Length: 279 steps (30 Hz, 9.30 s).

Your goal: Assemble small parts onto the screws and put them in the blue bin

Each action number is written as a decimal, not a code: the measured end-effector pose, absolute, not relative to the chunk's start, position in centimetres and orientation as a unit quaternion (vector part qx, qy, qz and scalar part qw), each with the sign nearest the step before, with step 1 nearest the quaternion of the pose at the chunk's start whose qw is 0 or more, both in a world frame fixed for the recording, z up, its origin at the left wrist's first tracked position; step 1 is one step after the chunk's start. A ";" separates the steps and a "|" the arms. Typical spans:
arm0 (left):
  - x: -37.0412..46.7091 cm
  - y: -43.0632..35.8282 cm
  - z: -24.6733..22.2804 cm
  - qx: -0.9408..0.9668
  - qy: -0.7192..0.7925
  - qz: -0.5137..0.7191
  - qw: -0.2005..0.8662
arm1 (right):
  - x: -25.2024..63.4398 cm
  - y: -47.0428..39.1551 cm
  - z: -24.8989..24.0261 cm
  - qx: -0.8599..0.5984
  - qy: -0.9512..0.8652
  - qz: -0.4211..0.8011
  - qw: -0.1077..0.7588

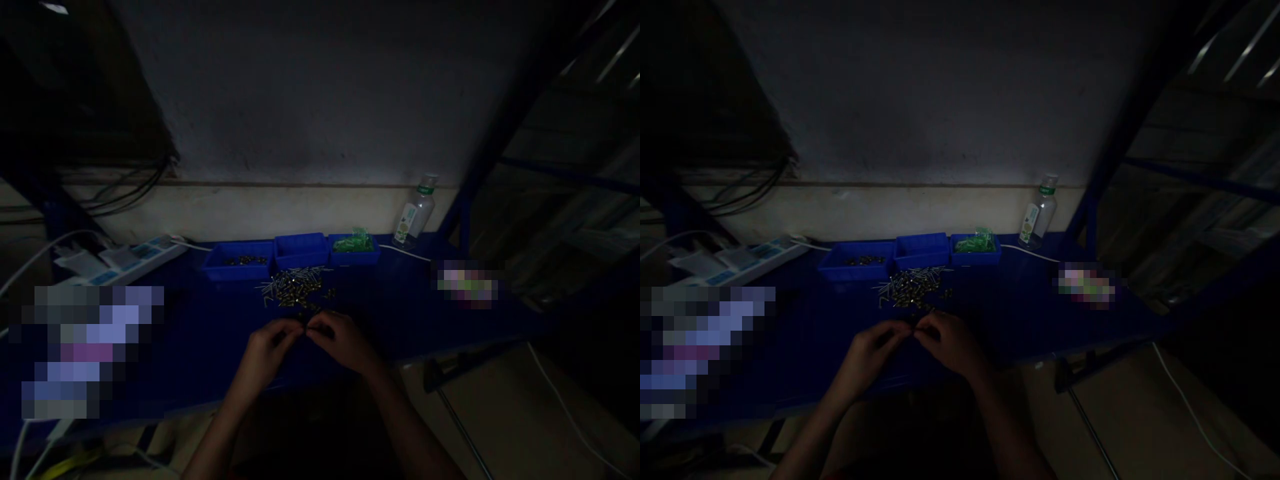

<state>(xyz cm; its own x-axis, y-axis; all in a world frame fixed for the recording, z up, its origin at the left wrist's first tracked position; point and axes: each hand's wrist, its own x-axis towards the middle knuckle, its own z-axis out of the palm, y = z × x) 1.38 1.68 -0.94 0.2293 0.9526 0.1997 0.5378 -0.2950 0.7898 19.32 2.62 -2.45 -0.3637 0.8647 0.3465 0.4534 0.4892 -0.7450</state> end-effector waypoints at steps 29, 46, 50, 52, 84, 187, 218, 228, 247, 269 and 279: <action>1.8 1.3 -0.2 0.750 0.487 0.320 0.312 | 19.3 2.1 -1.6 -0.407 -0.764 0.296 0.403; 1.8 1.1 -0.4 0.758 0.480 0.328 0.296 | 18.9 2.4 -2.2 -0.445 -0.784 0.250 0.353; 1.6 1.3 -0.6 0.754 0.490 0.331 0.285 | 19.1 2.5 -2.2 -0.445 -0.764 0.278 0.376; 1.6 1.4 -0.8 0.756 0.492 0.326 0.284 | 19.1 2.4 -2.2 -0.440 -0.752 0.295 0.390; -4.9 11.1 5.0 0.747 0.607 0.247 -0.114 | 19.0 3.3 -3.3 -0.515 -0.742 0.208 0.374; 1.9 1.8 0.2 0.760 0.508 0.264 0.308 | 19.2 2.3 -2.1 -0.453 -0.777 0.255 0.355; 1.5 2.0 -0.2 0.729 0.515 0.291 0.345 | 19.2 2.1 -2.0 -0.441 -0.776 0.247 0.377; 1.2 1.7 -0.5 0.717 0.521 0.316 0.338 | 19.0 2.3 -2.3 -0.452 -0.785 0.241 0.350; 1.1 1.6 -0.4 0.725 0.513 0.325 0.324 | 19.0 1.9 -1.7 -0.441 -0.800 0.224 0.338; 1.2 1.3 0.0 0.726 0.500 0.325 0.343 | 19.1 2.0 -1.7 -0.423 -0.811 0.233 0.330; 1.4 1.5 -0.1 0.767 0.496 0.278 0.298 | 19.1 1.8 -1.5 -0.416 -0.796 0.255 0.358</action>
